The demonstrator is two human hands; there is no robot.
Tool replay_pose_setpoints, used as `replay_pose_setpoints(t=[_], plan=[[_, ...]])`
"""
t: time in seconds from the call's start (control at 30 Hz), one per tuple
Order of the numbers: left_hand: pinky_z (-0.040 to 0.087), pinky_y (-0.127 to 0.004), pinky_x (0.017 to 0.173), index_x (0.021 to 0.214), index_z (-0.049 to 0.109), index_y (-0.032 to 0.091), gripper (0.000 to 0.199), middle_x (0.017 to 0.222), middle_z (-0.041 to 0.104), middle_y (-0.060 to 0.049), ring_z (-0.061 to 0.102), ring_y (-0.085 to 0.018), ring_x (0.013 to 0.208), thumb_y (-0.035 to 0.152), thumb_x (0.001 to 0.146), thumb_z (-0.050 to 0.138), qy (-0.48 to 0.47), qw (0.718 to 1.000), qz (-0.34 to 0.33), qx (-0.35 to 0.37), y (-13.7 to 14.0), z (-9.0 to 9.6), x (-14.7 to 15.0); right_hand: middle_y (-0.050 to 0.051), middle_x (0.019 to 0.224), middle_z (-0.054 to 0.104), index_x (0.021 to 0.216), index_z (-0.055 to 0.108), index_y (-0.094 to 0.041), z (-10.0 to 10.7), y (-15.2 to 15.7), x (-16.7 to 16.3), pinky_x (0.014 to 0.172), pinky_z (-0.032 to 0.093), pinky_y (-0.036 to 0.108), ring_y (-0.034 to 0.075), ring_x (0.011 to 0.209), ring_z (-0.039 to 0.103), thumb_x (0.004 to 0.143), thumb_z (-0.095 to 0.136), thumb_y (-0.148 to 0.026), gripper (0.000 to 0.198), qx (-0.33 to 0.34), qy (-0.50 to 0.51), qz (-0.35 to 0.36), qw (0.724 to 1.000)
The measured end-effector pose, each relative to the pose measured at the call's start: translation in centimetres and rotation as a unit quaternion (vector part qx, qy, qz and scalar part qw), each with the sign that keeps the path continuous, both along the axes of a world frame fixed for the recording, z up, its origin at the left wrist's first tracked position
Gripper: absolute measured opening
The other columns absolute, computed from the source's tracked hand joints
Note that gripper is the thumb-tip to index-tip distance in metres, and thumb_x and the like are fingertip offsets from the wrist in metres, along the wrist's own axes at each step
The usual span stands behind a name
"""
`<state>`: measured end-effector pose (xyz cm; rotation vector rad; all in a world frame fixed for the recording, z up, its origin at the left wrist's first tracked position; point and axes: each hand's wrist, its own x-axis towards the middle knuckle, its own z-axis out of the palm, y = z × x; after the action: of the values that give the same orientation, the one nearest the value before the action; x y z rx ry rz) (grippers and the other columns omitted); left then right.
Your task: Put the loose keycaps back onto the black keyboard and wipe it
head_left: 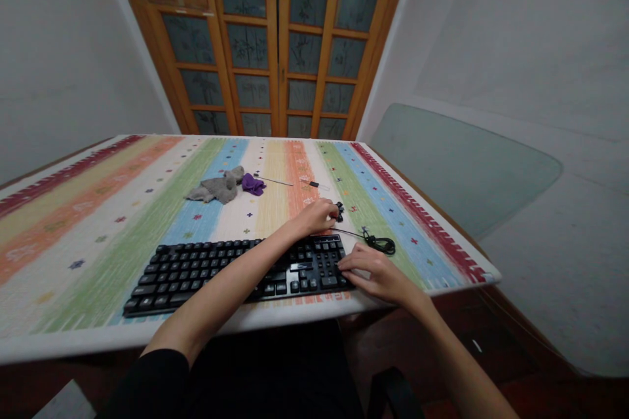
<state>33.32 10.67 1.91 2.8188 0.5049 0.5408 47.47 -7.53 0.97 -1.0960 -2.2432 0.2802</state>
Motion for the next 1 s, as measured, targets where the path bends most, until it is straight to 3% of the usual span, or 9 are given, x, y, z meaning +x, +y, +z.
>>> replay_pose_setpoints(t=[0.13, 0.2, 0.4, 0.6, 0.87, 1.0], plan=[[0.048, -0.028, 0.082, 0.088, 0.071, 0.014, 0.010, 0.089, 0.068, -0.006, 0.063, -0.017, 0.087, 0.012, 0.085, 0.061, -0.027, 0.999, -0.029, -0.017, -2.4, 1.0, -2.8, 0.006, 0.092, 0.072, 0.102, 0.072, -0.022, -0.5, -0.1, 0.1, 0.075, 0.053, 0.037, 0.022, 0.084, 0.059, 0.096, 0.054, -0.018, 0.019, 0.000, -0.027, -0.016, 1.000], [0.048, -0.028, 0.080, 0.088, 0.070, 0.015, 0.008, 0.088, 0.067, -0.005, 0.062, -0.017, 0.085, 0.014, 0.085, 0.063, -0.066, 0.994, -0.057, -0.062, -4.2, 1.2, -4.8, 0.007, 0.097, 0.071, 0.102, 0.072, -0.023, -0.7, -0.3, 0.0, 0.080, 0.052, 0.041, 0.023, 0.088, 0.057, 0.096, 0.055, -0.020, 0.018, 0.012, -0.042, -0.028, 0.999], [0.048, -0.028, 0.084, 0.090, 0.071, 0.016, 0.008, 0.091, 0.069, -0.005, 0.063, -0.017, 0.087, 0.014, 0.085, 0.064, -0.050, 0.987, -0.092, -0.122, -8.5, 0.3, -9.1, 0.011, 0.113, 0.058, 0.080, 0.071, -0.021, -0.6, -1.0, -0.8, 0.094, 0.049, 0.045, 0.028, 0.109, 0.051, 0.093, 0.063, -0.025, 0.016, 0.028, -0.037, -0.083, 0.996], [0.048, -0.026, 0.081, 0.090, 0.073, 0.016, 0.009, 0.089, 0.069, -0.005, 0.063, -0.015, 0.084, 0.013, 0.085, 0.066, -0.043, 0.989, -0.083, -0.117, -9.0, -0.9, -9.1, 0.010, 0.111, 0.056, 0.075, 0.070, -0.019, -1.0, -0.7, -0.9, 0.093, 0.048, 0.044, 0.027, 0.108, 0.050, 0.093, 0.062, -0.024, 0.020, 0.029, -0.032, -0.079, 0.996], [0.049, -0.027, 0.083, 0.083, 0.073, 0.013, 0.012, 0.092, 0.068, -0.008, 0.063, -0.017, 0.088, 0.011, 0.085, 0.061, -0.026, 0.990, -0.110, -0.084, -8.9, -0.9, -9.2, 0.009, 0.104, 0.058, 0.069, 0.069, -0.019, -1.4, -0.2, -1.1, 0.091, 0.047, 0.043, 0.026, 0.103, 0.052, 0.094, 0.059, -0.022, 0.027, 0.041, -0.036, -0.075, 0.996], [0.049, -0.029, 0.088, 0.096, 0.073, 0.014, 0.016, 0.100, 0.067, -0.009, 0.063, -0.019, 0.095, 0.014, 0.085, 0.060, -0.023, 0.991, -0.112, -0.067, -9.3, -1.1, -9.4, 0.009, 0.104, 0.059, 0.067, 0.069, -0.020, -1.4, 0.2, -0.7, 0.093, 0.047, 0.042, 0.025, 0.103, 0.053, 0.094, 0.062, -0.026, 0.029, 0.031, -0.024, -0.060, 0.997]])
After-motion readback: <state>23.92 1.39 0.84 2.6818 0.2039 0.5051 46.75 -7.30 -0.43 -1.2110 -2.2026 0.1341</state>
